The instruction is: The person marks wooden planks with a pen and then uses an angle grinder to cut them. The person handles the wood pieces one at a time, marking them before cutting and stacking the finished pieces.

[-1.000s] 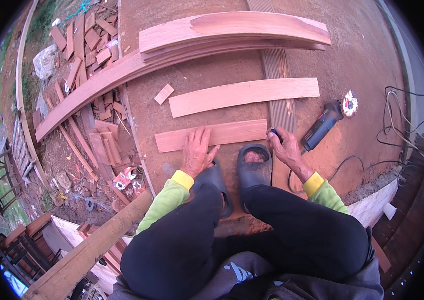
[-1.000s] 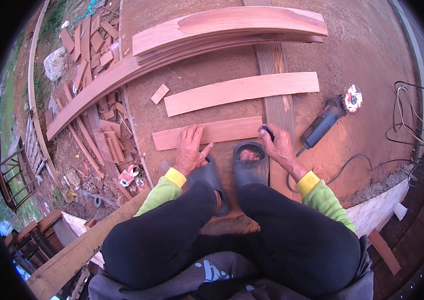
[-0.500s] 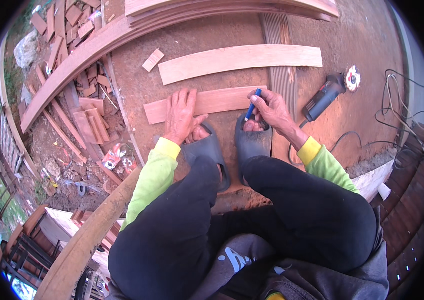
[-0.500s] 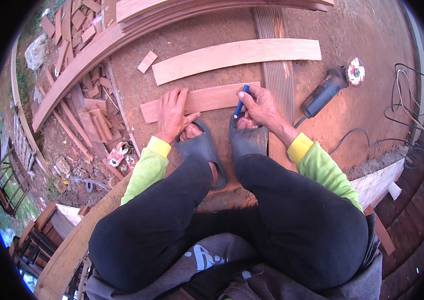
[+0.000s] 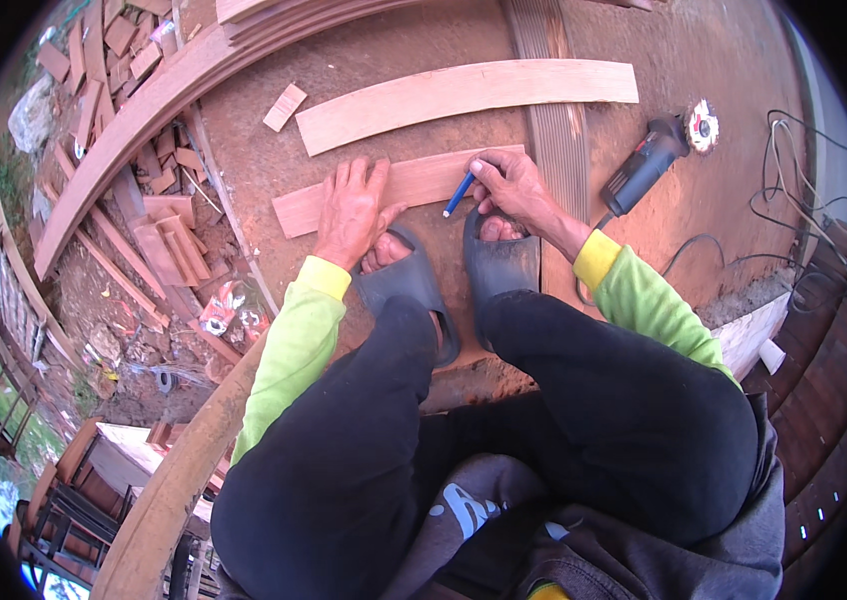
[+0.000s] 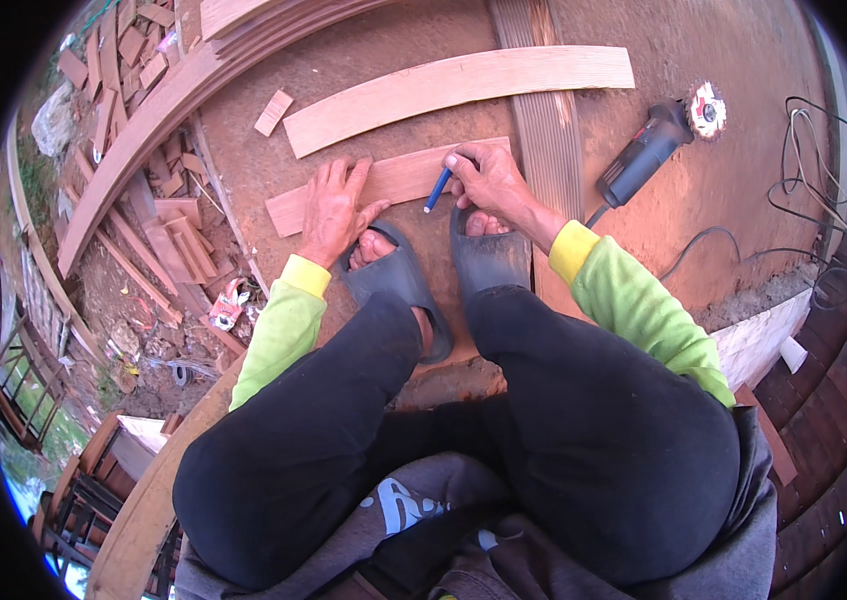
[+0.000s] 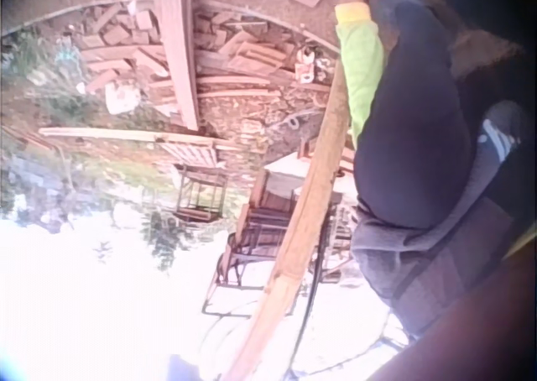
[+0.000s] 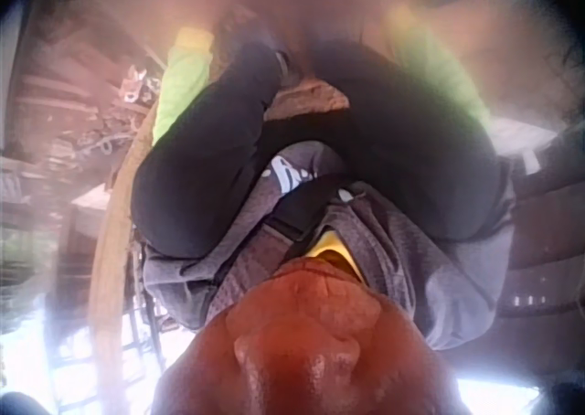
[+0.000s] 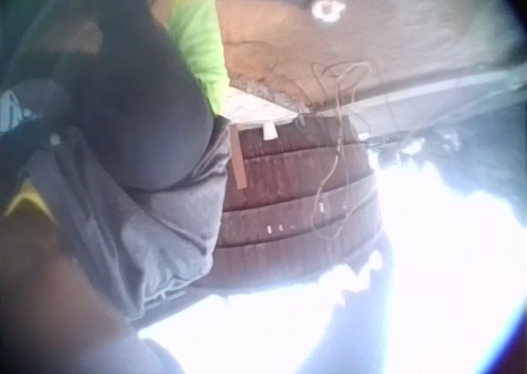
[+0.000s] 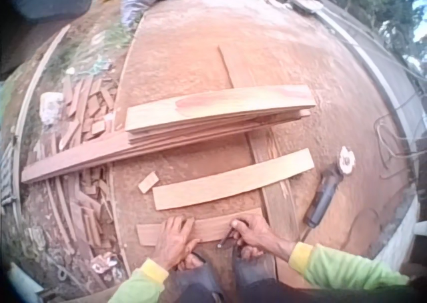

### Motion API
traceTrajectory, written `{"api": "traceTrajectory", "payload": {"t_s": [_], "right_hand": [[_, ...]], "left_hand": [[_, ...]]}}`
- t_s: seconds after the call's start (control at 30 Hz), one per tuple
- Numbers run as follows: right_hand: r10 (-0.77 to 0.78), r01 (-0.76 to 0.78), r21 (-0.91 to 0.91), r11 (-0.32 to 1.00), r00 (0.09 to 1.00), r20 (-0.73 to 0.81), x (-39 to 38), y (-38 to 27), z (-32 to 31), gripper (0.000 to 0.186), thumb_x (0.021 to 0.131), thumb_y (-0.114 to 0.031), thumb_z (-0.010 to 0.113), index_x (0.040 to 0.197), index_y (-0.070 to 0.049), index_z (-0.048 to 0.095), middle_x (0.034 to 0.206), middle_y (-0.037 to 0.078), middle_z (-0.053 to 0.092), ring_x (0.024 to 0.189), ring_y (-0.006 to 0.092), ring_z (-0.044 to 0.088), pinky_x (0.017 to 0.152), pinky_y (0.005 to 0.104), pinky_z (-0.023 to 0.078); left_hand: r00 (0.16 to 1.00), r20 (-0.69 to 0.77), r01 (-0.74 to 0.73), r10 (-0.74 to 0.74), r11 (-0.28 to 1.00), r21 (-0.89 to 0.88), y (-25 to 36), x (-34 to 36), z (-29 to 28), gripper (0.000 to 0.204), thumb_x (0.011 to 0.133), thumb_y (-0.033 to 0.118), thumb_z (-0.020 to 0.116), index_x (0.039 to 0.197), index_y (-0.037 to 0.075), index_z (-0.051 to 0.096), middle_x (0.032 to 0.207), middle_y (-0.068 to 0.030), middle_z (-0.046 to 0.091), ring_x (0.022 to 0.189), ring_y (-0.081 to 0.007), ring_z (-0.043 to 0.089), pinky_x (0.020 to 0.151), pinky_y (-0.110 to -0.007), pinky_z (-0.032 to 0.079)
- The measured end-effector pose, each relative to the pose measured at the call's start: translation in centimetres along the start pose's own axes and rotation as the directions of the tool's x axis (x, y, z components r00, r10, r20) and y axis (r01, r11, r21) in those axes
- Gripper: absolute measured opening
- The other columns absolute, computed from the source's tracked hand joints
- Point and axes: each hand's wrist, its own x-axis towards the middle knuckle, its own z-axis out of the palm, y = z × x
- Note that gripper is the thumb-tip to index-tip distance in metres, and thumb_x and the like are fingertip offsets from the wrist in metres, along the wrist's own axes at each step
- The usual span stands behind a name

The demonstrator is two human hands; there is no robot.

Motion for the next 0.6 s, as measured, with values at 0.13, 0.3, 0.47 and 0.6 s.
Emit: {"api": "traceTrajectory", "payload": {"t_s": [0.13,0.3,0.47,0.6], "right_hand": [[-0.068,0.072,-0.129,0.989,0.997,0.037,0.9,-0.3,0.1,0.025,0.096,-0.021,0.056,0.106,0.0,0.065,0.071,0.009,0.062,0.057,0.0139,0.06,0.051,0.03,0.048],[-0.261,0.313,-0.384,0.869,0.948,0.184,2.0,0.5,0.2,0.017,0.091,-0.013,0.057,0.099,-0.001,0.067,0.081,0.019,0.066,0.076,0.0329,0.066,0.067,0.0408,0.05],[-0.273,0.442,-0.559,0.701,0.891,0.362,2.6,0.3,0.0,0.021,0.093,-0.013,0.056,0.104,0.002,0.064,0.088,0.025,0.065,0.087,0.0412,0.064,0.078,0.0423,0.051],[-0.416,0.498,-0.497,0.71,0.867,0.275,1.9,0.6,0.0,0.026,0.093,-0.013,0.055,0.113,0.002,0.06,0.097,0.027,0.065,0.095,0.0439,0.063,0.082,0.0451,0.051]], "left_hand": [[0.985,-0.17,-0.028,0.018,0.998,-0.054,1.1,-0.7,0.7,0.038,0.074,0.015,0.074,0.107,0.002,0.063,0.106,-0.0128,0.058,0.101,-0.0314,0.054,0.086,-0.042,0.044],[0.988,-0.157,-0.037,0.015,0.99,-0.139,2.7,-1.3,1.4,0.024,0.075,0.009,0.07,0.097,0.002,0.065,0.094,-0.0103,0.06,0.09,-0.0302,0.055,0.078,-0.042,0.045],[0.989,-0.141,0.009,-0.035,0.983,-0.185,2.6,-1.3,1.7,0.021,0.076,0.007,0.069,0.096,0.003,0.065,0.091,-0.0112,0.059,0.087,-0.0313,0.055,0.076,-0.043,0.045],[0.99,-0.135,0.016,-0.042,0.982,-0.187,2.9,-0.8,1.6,0.021,0.076,0.006,0.069,0.097,0.002,0.065,0.09,-0.0126,0.06,0.087,-0.0322,0.055,0.078,-0.042,0.046]]}}
